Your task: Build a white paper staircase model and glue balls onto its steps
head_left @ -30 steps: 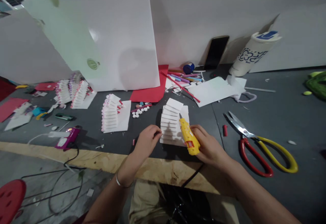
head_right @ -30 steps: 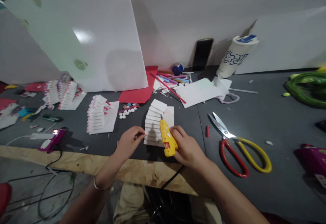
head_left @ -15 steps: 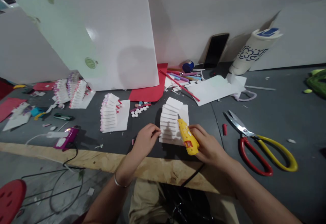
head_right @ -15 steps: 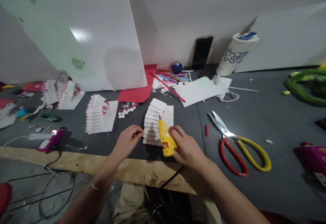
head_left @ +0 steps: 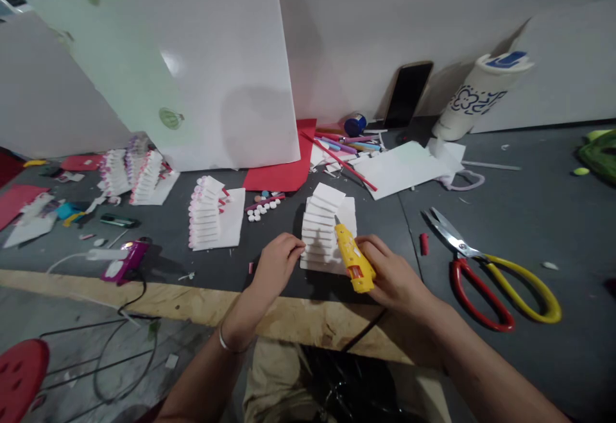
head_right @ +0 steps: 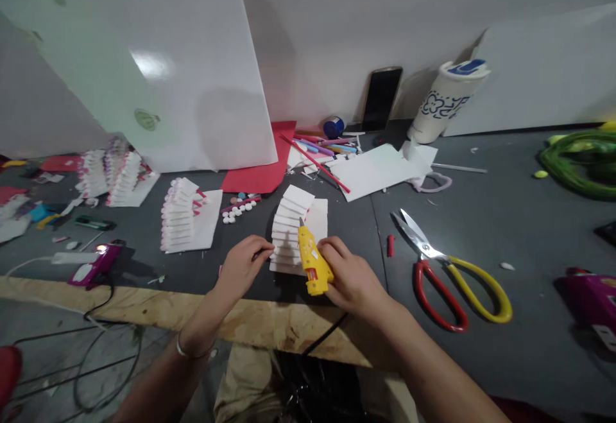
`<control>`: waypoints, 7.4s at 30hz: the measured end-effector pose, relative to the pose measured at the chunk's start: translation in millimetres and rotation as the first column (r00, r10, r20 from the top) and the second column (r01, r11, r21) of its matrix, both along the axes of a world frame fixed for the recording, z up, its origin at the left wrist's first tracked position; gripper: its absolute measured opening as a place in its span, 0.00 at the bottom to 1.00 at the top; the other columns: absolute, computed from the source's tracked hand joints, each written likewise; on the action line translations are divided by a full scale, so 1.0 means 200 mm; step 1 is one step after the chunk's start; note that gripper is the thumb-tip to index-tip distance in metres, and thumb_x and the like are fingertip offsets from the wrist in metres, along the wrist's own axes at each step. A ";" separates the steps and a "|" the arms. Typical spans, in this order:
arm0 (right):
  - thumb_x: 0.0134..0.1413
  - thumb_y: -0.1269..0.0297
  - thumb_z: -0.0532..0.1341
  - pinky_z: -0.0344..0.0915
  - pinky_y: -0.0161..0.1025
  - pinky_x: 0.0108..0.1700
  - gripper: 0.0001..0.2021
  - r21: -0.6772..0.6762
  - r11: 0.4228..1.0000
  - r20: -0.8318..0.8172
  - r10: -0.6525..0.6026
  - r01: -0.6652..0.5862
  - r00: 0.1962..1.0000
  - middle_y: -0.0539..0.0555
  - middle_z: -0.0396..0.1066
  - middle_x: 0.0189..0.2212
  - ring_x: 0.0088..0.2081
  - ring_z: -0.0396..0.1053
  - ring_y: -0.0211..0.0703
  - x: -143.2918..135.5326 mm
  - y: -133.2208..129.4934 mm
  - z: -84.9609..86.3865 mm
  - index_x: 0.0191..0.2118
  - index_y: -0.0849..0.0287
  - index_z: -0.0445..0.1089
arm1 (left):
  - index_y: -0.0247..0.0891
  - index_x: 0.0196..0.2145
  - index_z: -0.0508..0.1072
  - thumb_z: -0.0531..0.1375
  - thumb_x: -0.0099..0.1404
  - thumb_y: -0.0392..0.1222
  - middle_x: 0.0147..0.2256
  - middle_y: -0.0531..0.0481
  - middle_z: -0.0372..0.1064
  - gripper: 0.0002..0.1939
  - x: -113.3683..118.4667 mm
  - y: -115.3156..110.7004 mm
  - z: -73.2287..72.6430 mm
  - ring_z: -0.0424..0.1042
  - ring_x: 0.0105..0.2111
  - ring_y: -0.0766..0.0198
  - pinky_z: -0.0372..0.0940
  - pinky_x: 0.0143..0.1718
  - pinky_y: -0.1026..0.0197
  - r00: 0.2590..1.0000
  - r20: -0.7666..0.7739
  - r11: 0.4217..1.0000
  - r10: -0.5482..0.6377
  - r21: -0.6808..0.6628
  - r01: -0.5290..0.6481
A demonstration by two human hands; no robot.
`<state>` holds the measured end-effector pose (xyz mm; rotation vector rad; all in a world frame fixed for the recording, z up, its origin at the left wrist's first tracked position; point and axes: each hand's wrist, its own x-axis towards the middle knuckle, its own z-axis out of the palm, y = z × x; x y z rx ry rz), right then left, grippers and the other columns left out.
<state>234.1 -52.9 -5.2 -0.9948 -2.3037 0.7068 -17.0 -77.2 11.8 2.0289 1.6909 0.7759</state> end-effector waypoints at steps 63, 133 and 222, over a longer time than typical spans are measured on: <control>0.54 0.67 0.57 0.71 0.41 0.35 0.12 0.009 1.000 -0.007 0.010 -0.010 1.000 0.60 0.68 0.44 0.40 0.71 0.49 0.01 0.01 0.00 0.45 0.55 0.62 | 0.38 0.31 0.73 0.61 0.61 0.34 0.30 0.53 0.70 0.02 0.04 -0.11 -0.06 0.68 0.29 0.68 0.65 0.32 0.65 0.962 0.182 0.977 0.204 -0.101 -0.188; 0.64 0.69 0.54 0.64 0.49 0.47 0.14 0.466 0.884 0.320 -0.218 0.047 0.922 0.61 0.71 0.49 0.47 0.67 0.54 0.06 -0.08 0.16 0.51 0.57 0.71 | 0.39 0.29 0.72 0.62 0.61 0.34 0.29 0.53 0.69 0.03 0.06 -0.09 -0.08 0.67 0.29 0.66 0.63 0.33 0.64 0.958 0.184 0.973 0.219 -0.111 -0.201; 0.55 0.78 0.58 0.62 0.46 0.39 0.13 0.284 0.956 0.269 0.001 -0.080 0.963 0.58 0.75 0.40 0.39 0.67 0.51 -0.19 -0.10 -0.01 0.44 0.62 0.73 | 0.38 0.30 0.71 0.59 0.57 0.31 0.31 0.53 0.69 0.05 0.10 -0.11 -0.09 0.65 0.26 0.70 0.64 0.32 0.66 0.958 0.195 0.974 0.211 -0.122 -0.190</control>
